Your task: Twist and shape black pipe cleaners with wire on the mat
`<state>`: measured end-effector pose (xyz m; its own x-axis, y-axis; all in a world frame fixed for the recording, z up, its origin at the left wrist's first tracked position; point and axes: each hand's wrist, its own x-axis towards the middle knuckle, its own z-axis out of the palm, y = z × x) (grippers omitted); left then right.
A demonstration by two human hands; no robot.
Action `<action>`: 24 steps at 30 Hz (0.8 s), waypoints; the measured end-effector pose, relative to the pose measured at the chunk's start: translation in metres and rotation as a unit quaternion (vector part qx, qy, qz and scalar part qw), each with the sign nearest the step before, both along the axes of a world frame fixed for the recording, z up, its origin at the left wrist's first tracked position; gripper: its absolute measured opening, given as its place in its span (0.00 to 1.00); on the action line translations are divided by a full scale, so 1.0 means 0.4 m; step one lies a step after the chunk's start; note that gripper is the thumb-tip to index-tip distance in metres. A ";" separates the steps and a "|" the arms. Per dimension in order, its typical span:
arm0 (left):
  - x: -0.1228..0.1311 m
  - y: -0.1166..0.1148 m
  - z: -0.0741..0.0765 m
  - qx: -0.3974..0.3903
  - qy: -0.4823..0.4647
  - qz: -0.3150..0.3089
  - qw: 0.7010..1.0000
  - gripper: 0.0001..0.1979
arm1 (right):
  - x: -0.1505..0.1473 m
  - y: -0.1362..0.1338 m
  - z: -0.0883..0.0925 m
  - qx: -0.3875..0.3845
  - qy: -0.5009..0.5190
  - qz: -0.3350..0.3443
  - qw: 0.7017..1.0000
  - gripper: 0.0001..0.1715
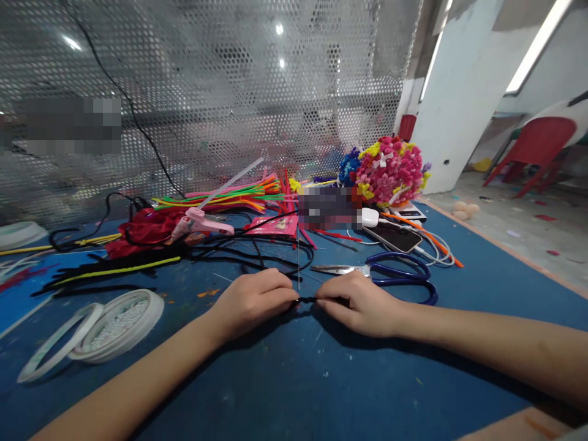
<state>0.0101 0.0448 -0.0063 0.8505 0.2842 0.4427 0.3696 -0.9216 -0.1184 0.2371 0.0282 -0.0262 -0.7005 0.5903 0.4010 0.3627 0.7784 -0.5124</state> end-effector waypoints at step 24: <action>0.017 0.003 0.026 -0.399 -0.178 0.110 0.893 0.10 | 0.000 0.008 -0.002 -0.059 0.034 -0.045 0.997 0.11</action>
<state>0.0168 0.0461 0.0042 0.5808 0.7731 0.2549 0.4355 -0.5597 0.7050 0.2371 0.0313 -0.0269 -0.6162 0.6950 0.3706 0.3889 0.6776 -0.6241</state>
